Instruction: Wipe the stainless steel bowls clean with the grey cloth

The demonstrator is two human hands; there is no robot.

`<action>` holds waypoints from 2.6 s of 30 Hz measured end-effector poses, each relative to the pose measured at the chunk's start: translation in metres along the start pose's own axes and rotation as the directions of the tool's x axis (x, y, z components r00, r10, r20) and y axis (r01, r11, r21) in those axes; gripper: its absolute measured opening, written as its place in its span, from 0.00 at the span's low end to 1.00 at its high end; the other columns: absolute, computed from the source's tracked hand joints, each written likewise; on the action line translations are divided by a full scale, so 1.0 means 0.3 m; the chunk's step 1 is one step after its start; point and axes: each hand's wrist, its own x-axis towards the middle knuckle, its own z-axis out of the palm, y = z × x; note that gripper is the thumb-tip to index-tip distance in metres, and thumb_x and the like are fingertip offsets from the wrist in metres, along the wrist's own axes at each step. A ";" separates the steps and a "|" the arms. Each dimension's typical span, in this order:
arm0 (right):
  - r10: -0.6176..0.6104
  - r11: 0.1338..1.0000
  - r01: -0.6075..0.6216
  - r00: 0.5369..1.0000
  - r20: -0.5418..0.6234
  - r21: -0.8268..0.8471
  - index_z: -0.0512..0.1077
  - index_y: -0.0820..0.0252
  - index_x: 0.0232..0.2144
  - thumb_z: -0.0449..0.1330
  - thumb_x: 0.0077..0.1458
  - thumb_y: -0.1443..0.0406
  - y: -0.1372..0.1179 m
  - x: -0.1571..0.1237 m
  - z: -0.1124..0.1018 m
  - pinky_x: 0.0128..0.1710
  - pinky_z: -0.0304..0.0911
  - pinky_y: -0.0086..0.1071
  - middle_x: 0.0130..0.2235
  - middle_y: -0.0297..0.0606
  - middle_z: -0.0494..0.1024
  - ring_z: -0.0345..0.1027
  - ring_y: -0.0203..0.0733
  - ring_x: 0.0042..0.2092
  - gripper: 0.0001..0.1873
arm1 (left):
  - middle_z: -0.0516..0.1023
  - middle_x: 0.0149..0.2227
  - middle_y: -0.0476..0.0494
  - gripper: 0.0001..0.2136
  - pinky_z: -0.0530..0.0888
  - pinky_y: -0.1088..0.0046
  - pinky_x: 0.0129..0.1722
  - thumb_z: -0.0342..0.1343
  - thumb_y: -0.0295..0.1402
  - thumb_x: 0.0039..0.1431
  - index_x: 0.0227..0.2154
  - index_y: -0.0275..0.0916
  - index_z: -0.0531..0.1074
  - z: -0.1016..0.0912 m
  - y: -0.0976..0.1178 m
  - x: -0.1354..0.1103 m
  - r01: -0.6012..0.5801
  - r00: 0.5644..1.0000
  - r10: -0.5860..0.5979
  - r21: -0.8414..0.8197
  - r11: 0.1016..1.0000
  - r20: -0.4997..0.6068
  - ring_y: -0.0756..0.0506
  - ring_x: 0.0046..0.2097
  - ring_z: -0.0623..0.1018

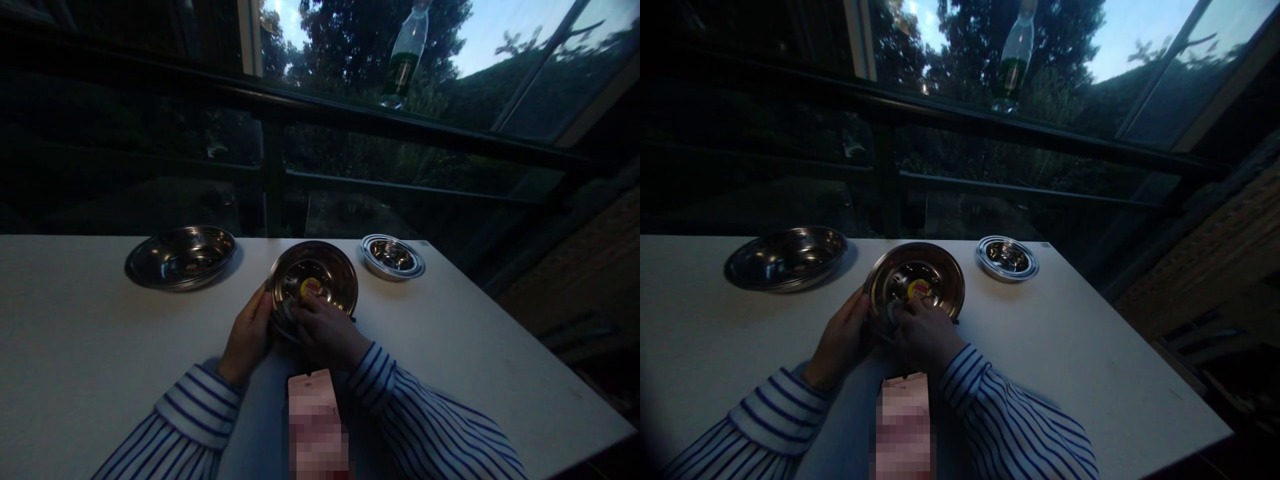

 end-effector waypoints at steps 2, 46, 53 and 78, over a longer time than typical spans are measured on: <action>0.024 0.999 -0.024 1.000 0.014 -0.049 0.68 0.59 0.45 0.50 0.54 0.64 -0.001 -0.012 -0.010 0.43 0.59 0.44 0.44 0.46 0.68 0.60 0.49 0.45 0.17 | 0.68 0.54 0.42 0.24 0.61 0.64 0.55 0.44 0.44 0.58 0.54 0.37 0.61 0.000 -0.006 0.004 -0.002 1.000 0.002 -0.018 1.000 -0.003 0.42 0.55 0.66; -0.066 0.985 0.069 0.998 0.024 -0.158 0.58 0.63 0.54 0.51 0.54 0.63 -0.025 -0.059 -0.027 0.42 0.57 0.43 0.44 0.48 0.69 0.59 0.50 0.45 0.25 | 0.68 0.54 0.41 0.22 0.58 0.67 0.57 0.42 0.41 0.58 0.52 0.35 0.64 0.001 0.007 0.005 -0.015 0.989 0.027 0.084 0.996 -0.146 0.43 0.57 0.63; -0.087 0.986 0.086 0.996 -0.001 -0.144 0.57 0.64 0.55 0.51 0.53 0.64 -0.023 -0.066 -0.016 0.44 0.54 0.42 0.47 0.47 0.68 0.56 0.50 0.47 0.26 | 0.68 0.54 0.42 0.22 0.59 0.67 0.56 0.42 0.41 0.58 0.51 0.36 0.64 0.004 0.008 0.005 -0.011 0.990 0.018 0.051 0.999 -0.137 0.43 0.56 0.65; -0.119 0.992 0.121 0.990 -0.070 0.028 0.60 0.62 0.52 0.45 0.59 0.62 -0.045 -0.023 0.007 0.44 0.57 0.38 0.49 0.45 0.67 0.59 0.44 0.46 0.20 | 0.69 0.53 0.40 0.23 0.61 0.64 0.55 0.43 0.42 0.58 0.53 0.36 0.62 0.020 -0.011 -0.008 0.001 0.999 -0.002 -0.036 0.999 -0.047 0.42 0.55 0.67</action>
